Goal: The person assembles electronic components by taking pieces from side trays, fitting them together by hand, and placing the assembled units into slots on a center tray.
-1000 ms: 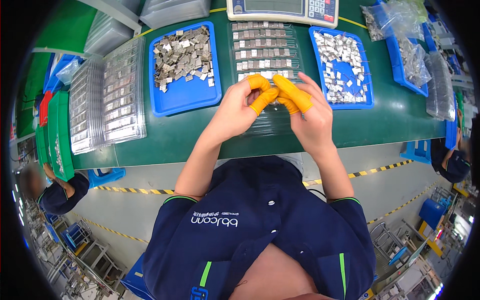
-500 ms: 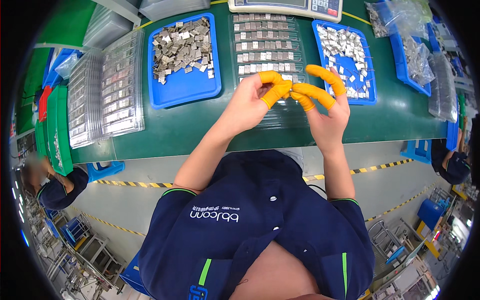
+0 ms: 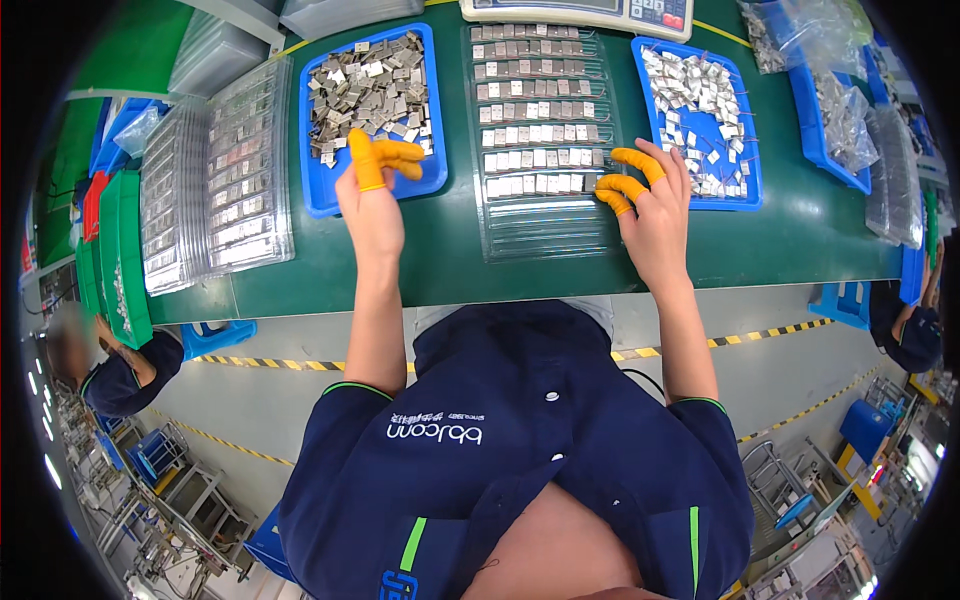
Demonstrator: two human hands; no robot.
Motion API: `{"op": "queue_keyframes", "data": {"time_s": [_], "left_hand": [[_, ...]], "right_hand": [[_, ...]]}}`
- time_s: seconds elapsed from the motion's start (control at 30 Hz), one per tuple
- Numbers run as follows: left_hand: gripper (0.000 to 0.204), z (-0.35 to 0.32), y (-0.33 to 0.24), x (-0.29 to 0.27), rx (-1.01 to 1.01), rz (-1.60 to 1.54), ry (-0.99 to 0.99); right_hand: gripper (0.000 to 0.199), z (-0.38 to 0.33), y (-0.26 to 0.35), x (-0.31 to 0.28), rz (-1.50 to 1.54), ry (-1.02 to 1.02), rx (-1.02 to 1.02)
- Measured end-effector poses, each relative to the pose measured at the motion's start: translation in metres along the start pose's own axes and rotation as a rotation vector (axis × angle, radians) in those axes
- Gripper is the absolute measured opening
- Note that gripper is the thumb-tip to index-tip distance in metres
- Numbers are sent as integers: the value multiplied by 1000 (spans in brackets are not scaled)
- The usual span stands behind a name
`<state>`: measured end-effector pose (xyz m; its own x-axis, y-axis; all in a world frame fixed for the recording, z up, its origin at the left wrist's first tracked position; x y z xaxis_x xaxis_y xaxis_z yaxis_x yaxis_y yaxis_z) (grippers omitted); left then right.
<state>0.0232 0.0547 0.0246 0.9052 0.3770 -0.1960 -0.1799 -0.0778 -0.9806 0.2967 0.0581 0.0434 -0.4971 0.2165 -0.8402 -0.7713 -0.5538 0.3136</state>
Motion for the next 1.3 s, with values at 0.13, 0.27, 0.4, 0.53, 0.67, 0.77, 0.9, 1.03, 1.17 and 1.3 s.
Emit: {"op": "queue_keyframes", "data": {"time_s": [0.13,0.27,0.4,0.53,0.67,0.77,0.9,1.03,1.17,1.3], "left_hand": [[61,1,10,-30,-46,-9,-105],[61,4,20,-50,-67,-13,-135],[30,11,27,-50,-37,215,-159],[27,24,10,-25,79,675,-3],[28,34,12,-10,89,825,22],[28,26,1,-9,361,915,-136],[25,24,-1,-7,260,892,-145],[23,21,1,-1,238,869,-86],[24,16,-1,1,208,876,-43],[26,15,1,1,250,903,-30]], "right_hand": [[11,0,-1,2,-14,19,-32],[13,5,-2,-2,53,48,-31],[21,12,-41,-21,80,-98,120],[28,9,-100,-18,-245,13,369],[28,5,-133,0,-128,92,431],[23,13,-120,-5,3,78,524],[21,10,-128,-7,-103,123,523],[24,10,-125,-7,-169,126,410],[22,15,-116,-18,-68,37,437],[23,5,-126,-26,21,-19,634]]}}
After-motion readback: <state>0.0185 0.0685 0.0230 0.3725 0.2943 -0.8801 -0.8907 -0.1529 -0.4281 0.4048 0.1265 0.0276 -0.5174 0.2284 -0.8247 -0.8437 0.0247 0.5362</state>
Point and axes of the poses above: each hand's wrist, its own z-axis towards the middle knuckle, its own x-axis out of the palm, y = z × x, the point moved 8 cm from there along z, towards the middle knuckle, and after that the axes turned 5 degrees about -x, right-handed, at the moved point
